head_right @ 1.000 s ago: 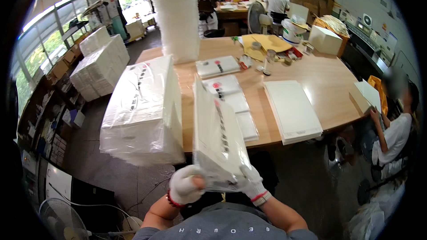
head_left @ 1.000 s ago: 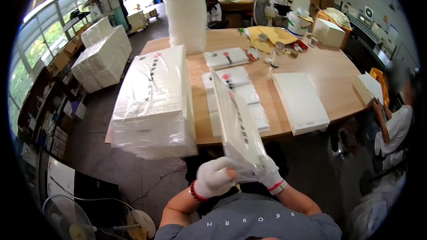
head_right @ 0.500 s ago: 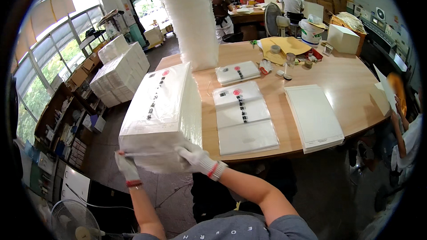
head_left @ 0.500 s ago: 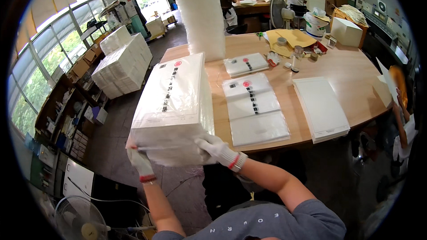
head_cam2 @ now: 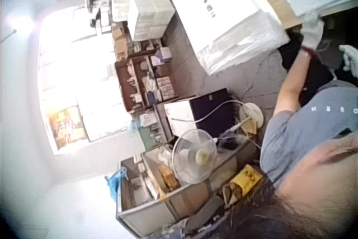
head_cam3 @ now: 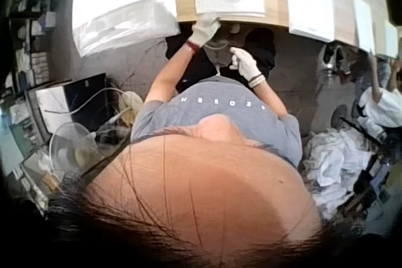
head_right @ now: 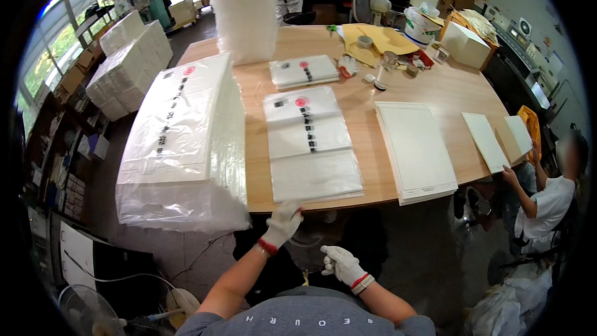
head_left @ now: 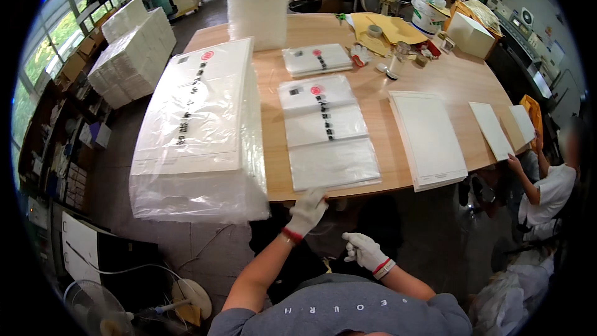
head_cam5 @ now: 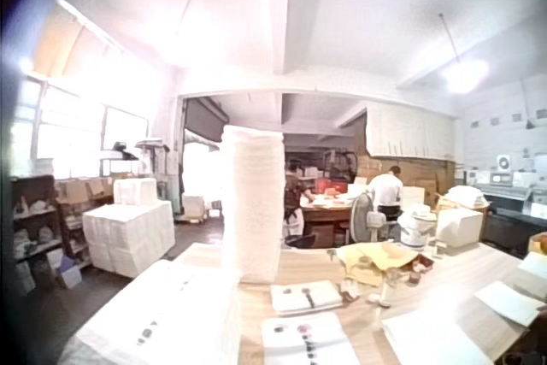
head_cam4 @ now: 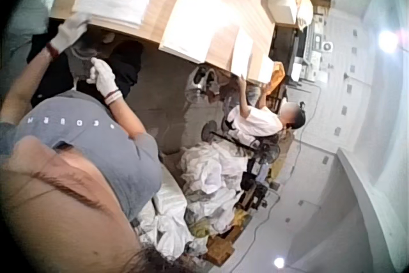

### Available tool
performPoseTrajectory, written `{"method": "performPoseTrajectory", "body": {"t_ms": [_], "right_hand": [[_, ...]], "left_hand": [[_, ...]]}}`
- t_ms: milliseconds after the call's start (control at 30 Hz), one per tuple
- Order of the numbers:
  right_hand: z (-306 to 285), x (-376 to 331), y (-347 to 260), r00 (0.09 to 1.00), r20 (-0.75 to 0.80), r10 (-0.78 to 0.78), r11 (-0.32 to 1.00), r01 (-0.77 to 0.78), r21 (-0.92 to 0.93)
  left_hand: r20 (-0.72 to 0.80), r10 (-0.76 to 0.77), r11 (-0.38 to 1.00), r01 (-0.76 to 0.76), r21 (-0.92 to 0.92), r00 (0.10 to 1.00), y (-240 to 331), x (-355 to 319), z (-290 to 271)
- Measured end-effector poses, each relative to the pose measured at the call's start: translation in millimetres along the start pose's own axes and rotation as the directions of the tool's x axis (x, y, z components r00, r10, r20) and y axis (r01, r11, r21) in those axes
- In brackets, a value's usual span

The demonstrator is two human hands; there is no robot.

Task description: The person repeatedly picks up white paper documents from a stack, places each into a clear plastic sleeve, and sets the sealed package on the table. The process is repeated continuously throughout the clip.

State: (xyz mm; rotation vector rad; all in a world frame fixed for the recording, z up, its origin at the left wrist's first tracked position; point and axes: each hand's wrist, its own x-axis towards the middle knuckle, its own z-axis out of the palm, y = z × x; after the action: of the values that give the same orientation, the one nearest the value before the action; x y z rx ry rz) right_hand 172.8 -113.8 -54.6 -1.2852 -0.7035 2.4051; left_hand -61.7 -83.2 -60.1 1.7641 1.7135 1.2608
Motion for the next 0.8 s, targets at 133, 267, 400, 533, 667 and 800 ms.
{"method": "performPoseTrajectory", "body": {"t_ms": [133, 267, 400, 533, 667, 800], "right_hand": [[6.2, -2.4, -1.7, 1.000, -0.023, -0.003, 0.997, 0.004, 0.072], [4.7, 3.8, -11.5, 1.000, 0.006, -0.008, 0.992, 0.007, 0.122], [7.0, 23.1, -54.5, 0.992, 0.002, -0.123, 0.992, 0.123, 0.026], [30.8, 88.5, -115.1, 0.933, -0.005, -0.360, 0.929, 0.359, 0.091], [46.1, 147.9, -163.7, 0.902, 0.010, -0.431, 0.902, 0.431, -0.012], [-3.5, 146.7, -163.4, 0.500, 0.094, -0.861, 0.146, 0.419, -0.896]], "left_hand": [[-0.053, 0.012, 0.924, 0.009, 0.383, 0.998, -0.6, 78.8, 43.4], [0.170, -0.195, 0.802, 0.058, 0.595, 0.966, -31.4, 119.1, 55.0], [0.304, -0.338, 0.933, 0.275, 0.232, 0.891, -23.8, 145.5, 26.9], [0.244, -0.291, 0.954, 0.260, 0.150, 0.925, -10.9, 149.6, 12.5], [0.168, -0.136, 0.991, 0.134, 0.019, 0.976, -41.6, 150.0, 30.4], [0.072, -0.376, 0.125, 0.128, -0.984, 0.924, -89.6, 159.2, 7.3]]}}
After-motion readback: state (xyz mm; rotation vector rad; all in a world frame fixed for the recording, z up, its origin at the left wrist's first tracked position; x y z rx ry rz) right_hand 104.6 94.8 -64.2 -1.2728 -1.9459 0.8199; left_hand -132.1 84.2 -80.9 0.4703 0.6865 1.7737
